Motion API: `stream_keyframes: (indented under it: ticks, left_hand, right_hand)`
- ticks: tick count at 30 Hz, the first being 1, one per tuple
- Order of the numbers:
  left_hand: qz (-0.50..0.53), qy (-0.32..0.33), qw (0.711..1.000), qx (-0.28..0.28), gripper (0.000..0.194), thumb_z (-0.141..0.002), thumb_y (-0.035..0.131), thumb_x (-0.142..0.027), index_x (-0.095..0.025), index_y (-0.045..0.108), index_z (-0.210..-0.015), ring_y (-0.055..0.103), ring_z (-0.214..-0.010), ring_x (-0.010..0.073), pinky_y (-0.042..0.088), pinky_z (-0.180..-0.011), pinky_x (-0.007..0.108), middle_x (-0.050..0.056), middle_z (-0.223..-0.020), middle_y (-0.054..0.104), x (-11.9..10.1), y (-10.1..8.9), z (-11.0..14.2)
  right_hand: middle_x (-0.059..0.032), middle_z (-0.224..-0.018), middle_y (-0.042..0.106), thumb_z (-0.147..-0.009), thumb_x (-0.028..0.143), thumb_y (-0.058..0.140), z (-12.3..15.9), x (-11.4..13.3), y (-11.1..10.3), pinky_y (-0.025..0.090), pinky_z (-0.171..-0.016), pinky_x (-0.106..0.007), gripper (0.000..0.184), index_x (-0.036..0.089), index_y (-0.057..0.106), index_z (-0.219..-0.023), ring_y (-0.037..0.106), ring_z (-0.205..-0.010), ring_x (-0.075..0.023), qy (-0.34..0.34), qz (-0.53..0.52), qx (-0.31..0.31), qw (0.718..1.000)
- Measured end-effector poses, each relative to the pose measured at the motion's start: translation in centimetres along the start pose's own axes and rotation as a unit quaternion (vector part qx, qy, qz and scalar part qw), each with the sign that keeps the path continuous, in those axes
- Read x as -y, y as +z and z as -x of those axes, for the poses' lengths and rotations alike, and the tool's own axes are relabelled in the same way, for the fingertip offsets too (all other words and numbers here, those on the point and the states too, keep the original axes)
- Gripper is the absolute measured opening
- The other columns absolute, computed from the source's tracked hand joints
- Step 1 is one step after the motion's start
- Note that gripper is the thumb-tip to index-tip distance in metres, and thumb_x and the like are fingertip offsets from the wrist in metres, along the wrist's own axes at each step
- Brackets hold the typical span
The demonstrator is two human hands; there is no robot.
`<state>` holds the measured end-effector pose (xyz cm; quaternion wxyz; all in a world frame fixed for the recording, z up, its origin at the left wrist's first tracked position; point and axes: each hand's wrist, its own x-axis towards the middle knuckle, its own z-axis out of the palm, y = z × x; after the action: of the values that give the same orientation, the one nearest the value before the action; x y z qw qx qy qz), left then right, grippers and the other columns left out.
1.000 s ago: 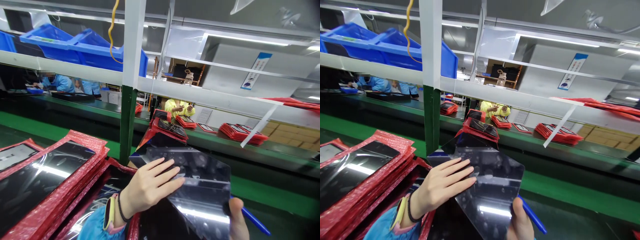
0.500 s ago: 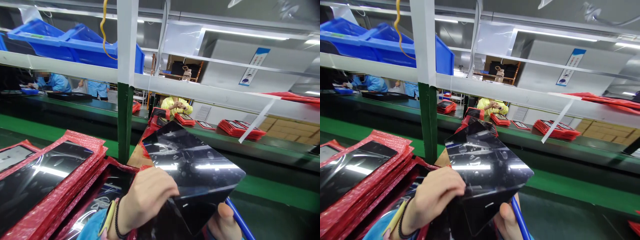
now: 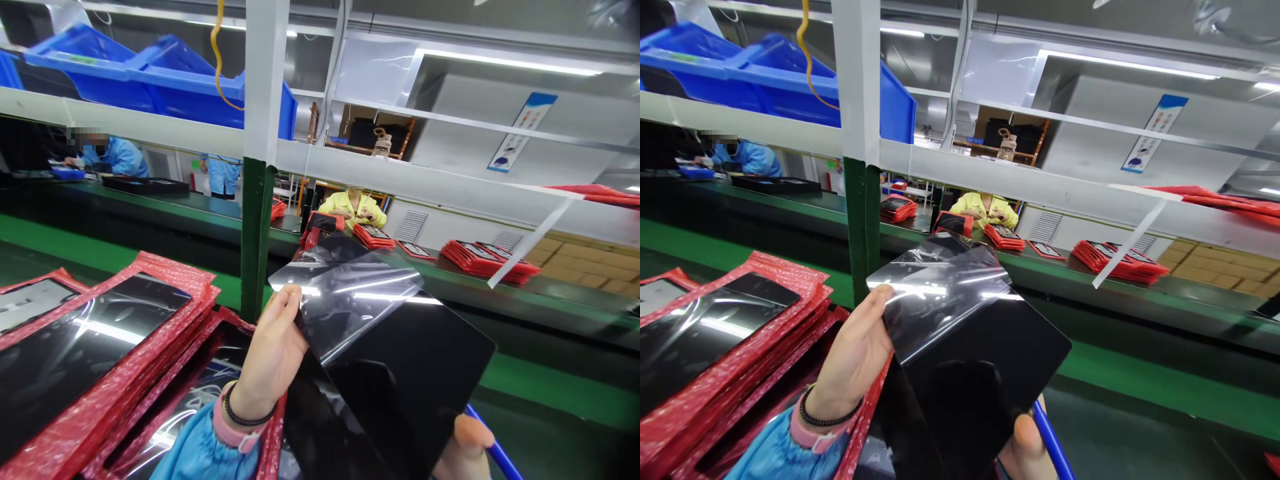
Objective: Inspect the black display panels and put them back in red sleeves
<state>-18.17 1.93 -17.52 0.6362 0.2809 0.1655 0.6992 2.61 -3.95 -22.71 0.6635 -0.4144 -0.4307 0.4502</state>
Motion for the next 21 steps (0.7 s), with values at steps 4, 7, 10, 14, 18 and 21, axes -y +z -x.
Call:
stream_keyframes:
  ticks: [4, 7, 10, 14, 18, 21]
  left_hand:
    - [0.027, 0.088, 0.994, -0.054, 0.008, -0.085, 0.067, -0.027, -0.021, 0.063, -0.085, 0.058, -0.076, 0.0082, 0.050, -0.072, 0.017, -0.003, -0.084, 0.058, 0.5, 0.3, 0.9]
    - [0.004, 0.151, 0.986, -0.074, 0.006, -0.090, 0.061, -0.030, -0.024, 0.060, -0.087, 0.055, -0.074, 0.0079, 0.049, -0.067, 0.015, -0.004, -0.083, 0.054, 1.0, 0.4, 1.8]
    - [-0.018, 0.161, 0.984, -0.078, 0.011, -0.090, 0.060, -0.035, -0.025, 0.056, -0.087, 0.055, -0.076, 0.0103, 0.044, -0.055, 0.013, -0.002, -0.083, 0.054, 1.4, 0.5, 2.7]
    - [-0.031, 0.156, 0.982, -0.098, 0.017, -0.085, 0.065, -0.040, -0.026, 0.056, -0.085, 0.053, -0.072, 0.0111, 0.040, -0.049, 0.013, -0.002, -0.082, 0.052, 1.2, 0.5, 3.4]
    - [-0.010, 0.174, 0.980, -0.093, 0.009, -0.089, 0.061, -0.033, -0.025, 0.058, -0.088, 0.052, -0.074, 0.0101, 0.046, -0.061, 0.014, -0.002, -0.084, 0.053, 0.2, 0.0, 2.4]
    - [0.007, 0.186, 0.978, -0.089, 0.004, -0.088, 0.060, -0.027, -0.023, 0.061, -0.088, 0.058, -0.080, 0.0121, 0.050, -0.070, 0.019, -0.001, -0.086, 0.059, -0.6, -0.3, 1.2]
  right_hand:
    - [-0.0022, -0.140, 0.056, -0.074, 0.051, 0.074, -0.3, 1.3, 2.6, 0.038, -0.110, -0.048, 0.072, 0.034, 0.049, -0.138, 0.038, -0.138, -0.0316, 0.019, -0.042, -0.078, 0.996]
    - [0.0041, -0.151, 0.042, -0.074, 0.036, 0.078, -0.1, 2.5, 4.1, 0.028, -0.117, -0.041, 0.073, 0.036, 0.046, -0.139, 0.024, -0.144, -0.0253, -0.007, 0.031, -0.030, 0.999]
    - [0.0034, -0.153, 0.037, -0.073, 0.032, 0.079, -0.1, 3.2, 4.5, 0.027, -0.117, -0.038, 0.081, 0.034, 0.040, -0.143, 0.026, -0.144, -0.0243, -0.048, 0.117, 0.022, 0.992]
    - [0.0020, -0.152, 0.039, -0.071, 0.031, 0.081, -0.4, 3.2, 4.0, 0.029, -0.116, -0.036, 0.084, 0.034, 0.038, -0.143, 0.028, -0.143, -0.0223, -0.055, 0.153, 0.050, 0.985]
    - [0.0043, -0.153, 0.038, -0.076, 0.031, 0.076, 0.1, 3.3, 3.7, 0.024, -0.117, -0.038, 0.072, 0.039, 0.044, -0.140, 0.026, -0.144, -0.0222, -0.027, 0.084, 0.057, 0.994]
    - [-0.0015, -0.144, 0.051, -0.075, 0.033, 0.076, 1.0, 3.5, 4.1, 0.037, -0.110, -0.046, 0.068, 0.040, 0.049, -0.136, 0.042, -0.135, -0.0294, 0.009, 0.010, 0.068, 0.998]
